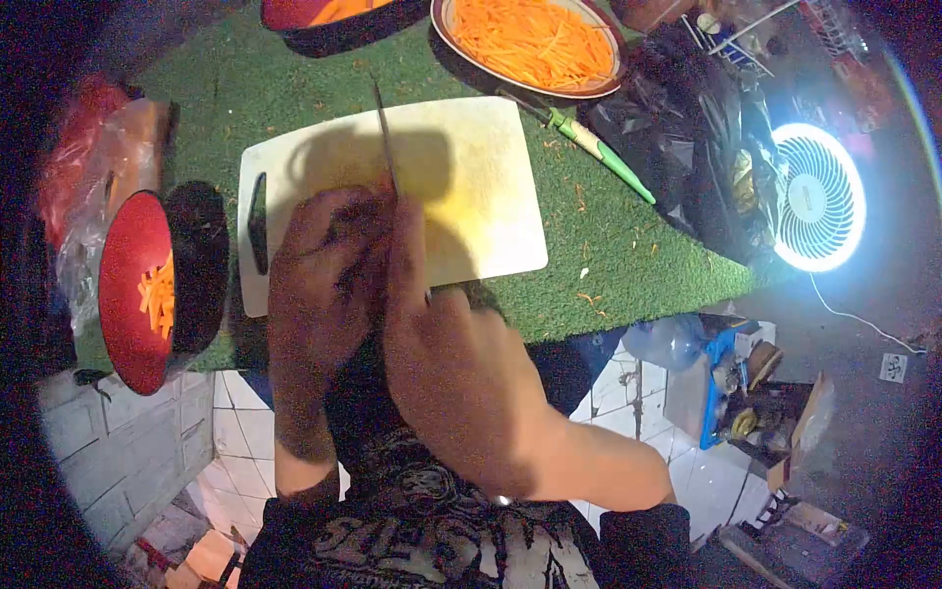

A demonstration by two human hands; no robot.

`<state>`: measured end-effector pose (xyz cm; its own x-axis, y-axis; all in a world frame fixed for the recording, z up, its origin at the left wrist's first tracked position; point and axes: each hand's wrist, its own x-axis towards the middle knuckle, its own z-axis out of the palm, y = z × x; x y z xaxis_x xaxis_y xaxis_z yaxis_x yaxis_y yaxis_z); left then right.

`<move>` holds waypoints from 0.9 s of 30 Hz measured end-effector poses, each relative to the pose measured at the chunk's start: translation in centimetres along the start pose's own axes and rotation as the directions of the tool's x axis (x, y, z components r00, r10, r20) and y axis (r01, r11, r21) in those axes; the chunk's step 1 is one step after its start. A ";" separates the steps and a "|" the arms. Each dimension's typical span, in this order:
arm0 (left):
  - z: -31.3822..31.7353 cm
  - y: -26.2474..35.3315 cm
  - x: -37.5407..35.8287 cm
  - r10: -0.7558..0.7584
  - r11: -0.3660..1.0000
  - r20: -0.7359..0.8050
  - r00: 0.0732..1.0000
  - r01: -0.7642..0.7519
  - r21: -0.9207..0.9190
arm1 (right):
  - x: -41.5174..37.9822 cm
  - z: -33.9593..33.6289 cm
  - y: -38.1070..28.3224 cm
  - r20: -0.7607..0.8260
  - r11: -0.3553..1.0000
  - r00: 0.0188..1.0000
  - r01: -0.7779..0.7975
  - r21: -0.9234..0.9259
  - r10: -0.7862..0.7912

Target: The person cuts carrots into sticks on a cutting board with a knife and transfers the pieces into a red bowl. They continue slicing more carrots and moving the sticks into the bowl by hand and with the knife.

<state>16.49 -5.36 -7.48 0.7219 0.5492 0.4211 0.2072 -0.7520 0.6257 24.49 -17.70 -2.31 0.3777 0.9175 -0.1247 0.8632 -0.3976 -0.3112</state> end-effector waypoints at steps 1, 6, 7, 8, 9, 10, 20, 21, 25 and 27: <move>0.0 0.1 0.0 -0.003 1.000 -0.001 1.000 0.003 -0.005 | -0.9 -0.1 0.0 0.016 0.999 1.000 -0.016 0.047 0.015; 0.4 0.2 -0.1 -0.016 1.000 -0.011 1.000 0.016 0.019 | -4.9 -2.1 0.5 0.199 0.951 0.973 -0.170 0.259 0.119; 0.5 0.3 -0.1 -0.017 1.000 -0.015 1.000 0.017 0.008 | -5.2 -2.2 1.1 0.167 0.950 0.981 -0.139 0.279 0.095; 0.6 0.4 -0.1 -0.019 1.000 -0.019 1.000 0.019 -0.002 | -5.5 -2.2 1.9 0.135 0.948 0.988 -0.107 0.299 0.069; 0.5 0.5 0.0 -0.020 1.000 -0.024 0.999 0.020 -0.011 | -5.5 -2.2 2.4 0.100 0.946 0.994 -0.073 0.317 0.043; 0.5 0.6 0.1 -0.023 0.999 -0.013 1.000 0.024 0.023 | -5.3 -2.3 2.7 0.092 0.943 0.995 -0.067 0.325 0.039; 0.5 1.5 -0.1 -0.062 0.998 -0.049 0.997 0.062 0.012 | -1.8 -3.5 4.6 -0.300 0.946 0.954 0.098 0.309 0.000; 0.4 1.9 -0.1 -0.017 0.998 -0.056 0.998 0.021 0.066 | -1.6 -3.6 4.8 -0.390 0.952 0.921 0.123 0.280 -0.004; 0.9 3.7 -1.7 0.256 0.942 0.170 0.951 -0.286 0.178 | -2.4 -5.7 5.6 -0.319 0.920 0.937 -0.005 0.393 0.141; 1.4 4.5 -1.8 0.258 0.938 0.235 0.937 -0.301 0.173 | -2.8 -6.5 5.8 -0.221 0.878 0.957 -0.063 0.475 0.188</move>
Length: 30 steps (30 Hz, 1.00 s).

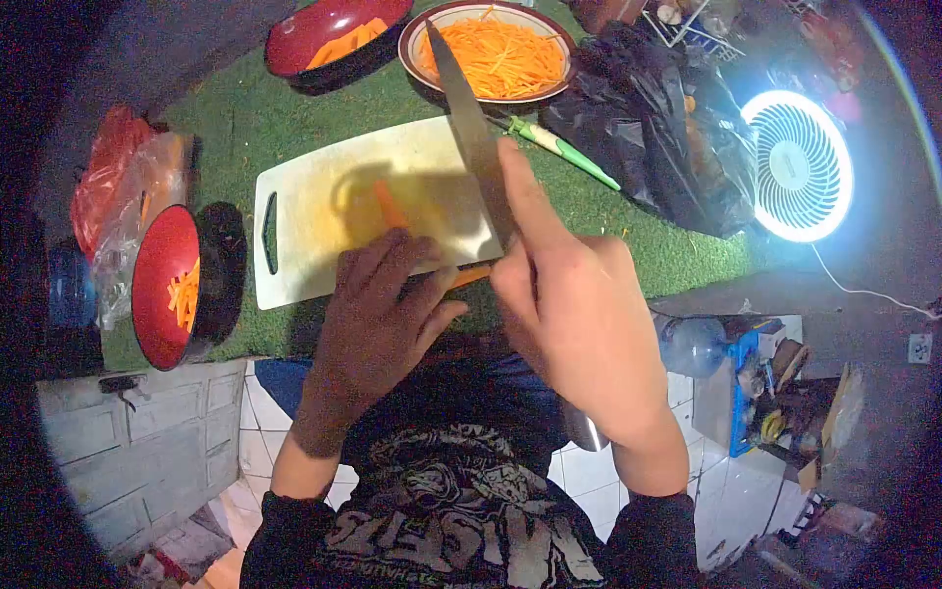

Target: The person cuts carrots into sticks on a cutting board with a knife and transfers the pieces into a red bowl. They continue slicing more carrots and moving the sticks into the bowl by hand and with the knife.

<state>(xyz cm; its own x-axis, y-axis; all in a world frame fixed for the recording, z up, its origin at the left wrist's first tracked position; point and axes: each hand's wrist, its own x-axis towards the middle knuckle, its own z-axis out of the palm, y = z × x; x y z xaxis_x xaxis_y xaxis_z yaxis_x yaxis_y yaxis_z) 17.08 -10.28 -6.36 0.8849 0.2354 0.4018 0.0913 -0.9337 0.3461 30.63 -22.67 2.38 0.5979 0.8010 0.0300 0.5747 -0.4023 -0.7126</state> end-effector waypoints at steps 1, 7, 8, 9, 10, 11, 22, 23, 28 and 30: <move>0.1 0.1 0.0 -0.002 1.000 -0.005 1.000 0.002 0.002 | -0.1 -0.3 0.2 0.007 1.000 1.000 -0.008 0.011 0.008; 0.8 0.0 -0.4 0.015 1.000 -0.021 1.000 -0.015 -0.004 | -0.6 -0.6 1.4 -0.031 0.999 1.000 0.006 -0.042 -0.007; 0.8 0.3 -0.3 0.012 1.000 -0.050 0.999 -0.013 -0.021 | -0.6 -0.6 1.5 -0.034 0.999 0.999 0.001 -0.044 -0.003; 0.8 0.4 -0.2 0.009 0.999 -0.081 0.997 -0.012 -0.038 | -0.6 -0.6 1.7 -0.040 1.000 0.999 0.006 -0.027 -0.007; 0.7 0.4 -0.1 -0.017 0.999 -0.097 0.995 0.012 -0.053 | -0.6 -0.6 1.8 -0.042 1.000 0.999 0.009 -0.024 -0.010; 0.6 0.4 0.2 -0.043 0.997 -0.112 0.993 0.035 -0.068 | -0.6 -0.6 1.8 -0.043 1.000 0.999 0.011 -0.020 -0.012; -0.2 -1.6 2.4 -0.175 0.985 -0.240 0.955 0.167 -0.051 | -1.0 -0.5 2.7 -0.022 0.999 0.999 -0.024 -0.021 0.024; -0.9 -2.6 2.5 -0.189 0.982 -0.247 0.950 0.184 -0.045 | -1.1 -0.5 2.7 -0.012 0.999 1.000 -0.025 -0.030 0.024; -2.1 -5.6 2.5 -0.338 0.941 -0.001 0.941 0.338 0.000 | -1.7 1.4 1.8 -0.042 0.993 0.993 0.112 0.030 -0.111; -1.7 -5.3 2.2 -0.328 0.945 -0.037 0.944 0.327 -0.028 | -1.7 2.2 1.7 -0.042 0.987 0.987 0.157 0.023 -0.156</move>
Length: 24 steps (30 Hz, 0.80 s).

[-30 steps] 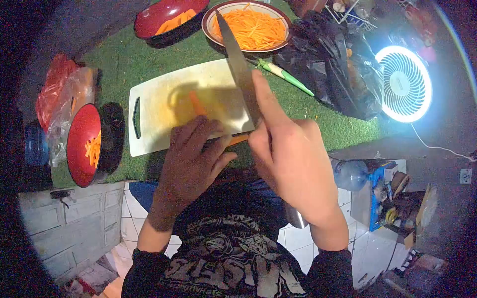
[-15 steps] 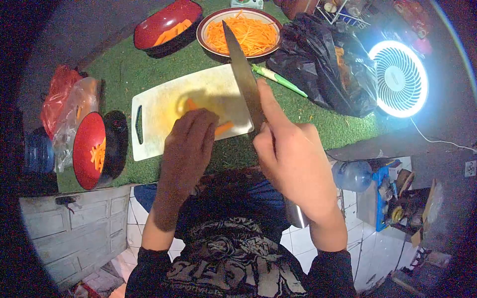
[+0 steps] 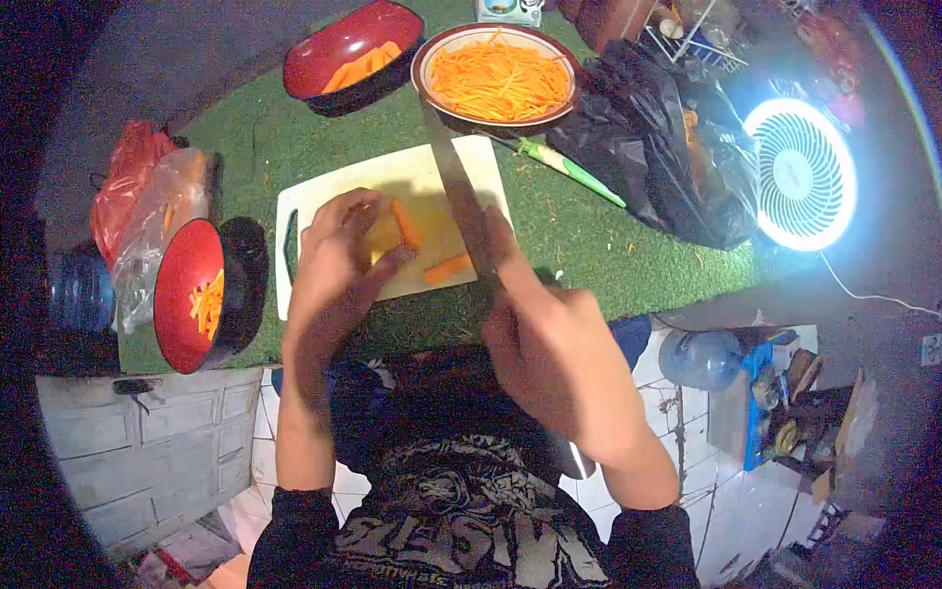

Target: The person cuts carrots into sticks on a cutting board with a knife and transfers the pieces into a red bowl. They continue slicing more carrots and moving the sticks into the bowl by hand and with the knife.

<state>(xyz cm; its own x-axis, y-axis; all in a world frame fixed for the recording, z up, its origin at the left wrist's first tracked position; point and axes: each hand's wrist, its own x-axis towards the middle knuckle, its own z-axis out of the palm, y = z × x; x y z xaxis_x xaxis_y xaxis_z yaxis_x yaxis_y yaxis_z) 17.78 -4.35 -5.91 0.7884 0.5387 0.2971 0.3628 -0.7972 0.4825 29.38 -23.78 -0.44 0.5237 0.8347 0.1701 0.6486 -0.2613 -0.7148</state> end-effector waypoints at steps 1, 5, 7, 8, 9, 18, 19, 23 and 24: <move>0.2 -0.1 -0.1 0.006 1.000 -0.020 1.000 -0.006 -0.015 | 0.1 0.3 -0.1 0.000 1.000 1.000 0.024 -0.004 -0.024; 0.5 -1.3 -0.2 0.046 0.998 -0.009 0.999 -0.046 -0.052 | 0.2 1.2 -0.8 0.053 0.996 0.996 -0.080 0.046 0.077; 0.4 -1.5 -0.2 0.059 0.997 -0.002 0.998 -0.059 -0.043 | 0.2 1.5 -1.1 0.059 0.995 0.993 -0.101 -0.022 0.102; 0.4 -1.6 -0.2 0.072 0.997 0.007 0.997 -0.071 -0.039 | 0.3 1.6 -1.1 0.102 0.996 0.990 -0.092 -0.013 0.092; 0.3 -1.4 -0.1 0.084 0.995 0.011 0.996 -0.084 -0.051 | 0.4 1.6 -1.0 0.143 0.996 0.986 -0.085 -0.004 0.085; -2.2 -1.9 -0.7 -0.037 0.998 0.068 0.997 0.034 0.049 | 0.6 2.2 -1.7 0.137 0.999 0.989 -0.046 -0.025 0.049; -2.2 -2.0 -1.1 -0.030 0.999 0.059 0.998 0.028 0.037 | 0.5 2.6 -1.7 0.150 0.999 0.988 -0.018 -0.038 0.024; -1.6 -2.9 -1.9 -0.065 0.988 -0.014 0.998 0.062 -0.140 | 1.2 4.1 -2.4 0.239 0.999 0.971 -0.003 0.043 -0.007; -1.4 -3.1 -2.0 -0.087 0.972 -0.037 0.995 0.077 -0.221 | 1.3 4.4 -2.6 0.246 1.000 0.969 0.011 0.018 -0.015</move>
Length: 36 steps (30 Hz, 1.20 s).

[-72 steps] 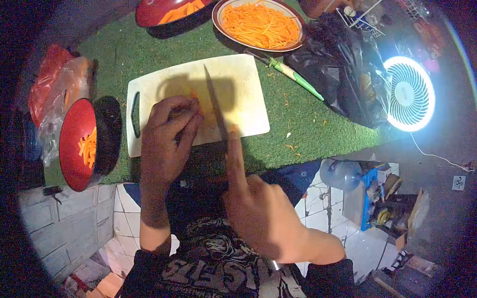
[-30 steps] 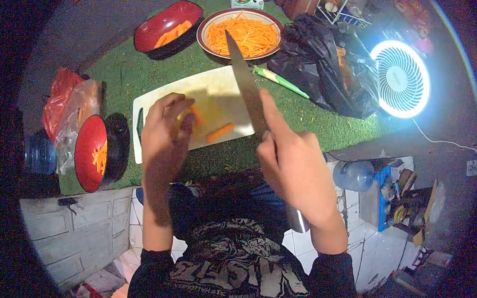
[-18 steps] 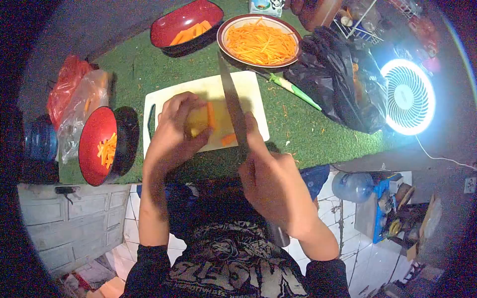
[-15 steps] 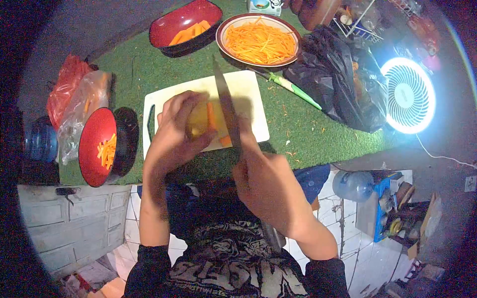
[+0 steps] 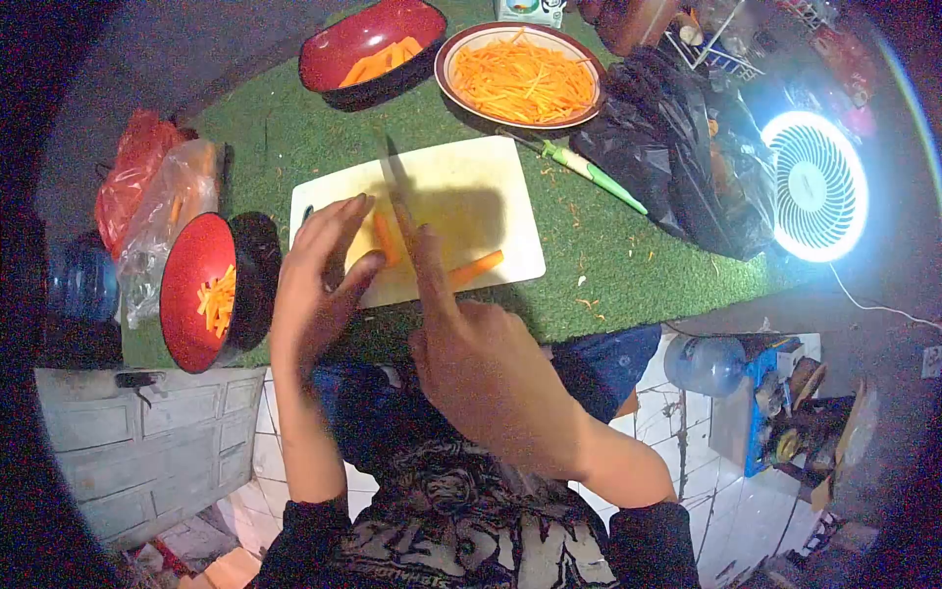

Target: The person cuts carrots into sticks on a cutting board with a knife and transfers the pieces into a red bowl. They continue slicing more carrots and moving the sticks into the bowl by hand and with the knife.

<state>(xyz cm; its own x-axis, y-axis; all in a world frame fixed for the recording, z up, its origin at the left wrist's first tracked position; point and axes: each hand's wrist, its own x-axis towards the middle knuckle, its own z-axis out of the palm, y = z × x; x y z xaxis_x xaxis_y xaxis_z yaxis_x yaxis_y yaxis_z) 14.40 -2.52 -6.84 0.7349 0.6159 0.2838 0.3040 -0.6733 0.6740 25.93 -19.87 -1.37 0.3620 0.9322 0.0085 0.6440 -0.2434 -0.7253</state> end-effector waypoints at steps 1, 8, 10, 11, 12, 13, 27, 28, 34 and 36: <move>0.1 0.0 -0.2 0.038 0.998 -0.009 0.999 -0.037 0.056 | 0.1 0.2 -0.1 0.011 1.000 1.000 0.004 -0.028 -0.004; 0.6 -0.1 -0.6 0.070 0.995 -0.061 0.996 -0.066 0.075 | 0.8 1.5 -0.6 0.065 0.996 0.998 -0.006 -0.083 0.012; 0.6 -0.1 -0.7 0.052 0.996 -0.058 0.997 -0.047 0.075 | 0.9 1.5 -1.0 0.070 0.995 0.996 -0.043 -0.086 0.049; 0.6 0.0 -0.6 0.045 0.996 -0.053 0.998 -0.041 0.082 | 0.9 1.5 -1.0 0.070 0.995 0.996 -0.045 -0.094 0.052; 0.5 0.0 -0.7 0.038 0.996 -0.048 0.998 -0.034 0.088 | 0.8 1.6 -1.1 0.071 0.994 0.996 -0.048 -0.101 0.056; 0.6 0.0 -0.7 0.035 0.995 -0.047 0.998 -0.030 0.095 | 0.8 1.6 -1.0 0.072 0.993 0.996 -0.053 -0.108 0.061; 0.5 -0.7 -0.4 0.075 0.965 0.027 0.997 -0.079 0.248 | 2.7 2.3 -1.0 0.139 0.962 0.990 0.058 -0.268 -0.021; 0.5 -0.6 -0.4 0.074 0.969 0.017 0.997 -0.076 0.234 | 3.1 2.5 -0.9 0.115 0.957 0.993 0.066 -0.281 -0.035; 0.4 -0.5 -0.2 0.044 0.992 -0.036 0.998 -0.040 0.118 | 4.6 2.3 0.1 -0.031 0.943 0.986 0.145 -0.299 -0.162; 0.4 -0.5 -0.5 0.048 0.992 -0.049 0.998 -0.042 0.118 | 4.4 1.4 -0.7 -0.053 0.973 0.996 0.062 -0.222 -0.075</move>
<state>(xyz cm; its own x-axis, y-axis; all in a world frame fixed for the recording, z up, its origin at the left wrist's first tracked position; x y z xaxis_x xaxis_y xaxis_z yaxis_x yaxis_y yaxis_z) 14.12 -2.63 -7.64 0.7178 0.6025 0.3489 0.3427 -0.7420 0.5762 26.07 -15.22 -1.79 0.3477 0.9323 0.0995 0.7986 -0.2389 -0.5524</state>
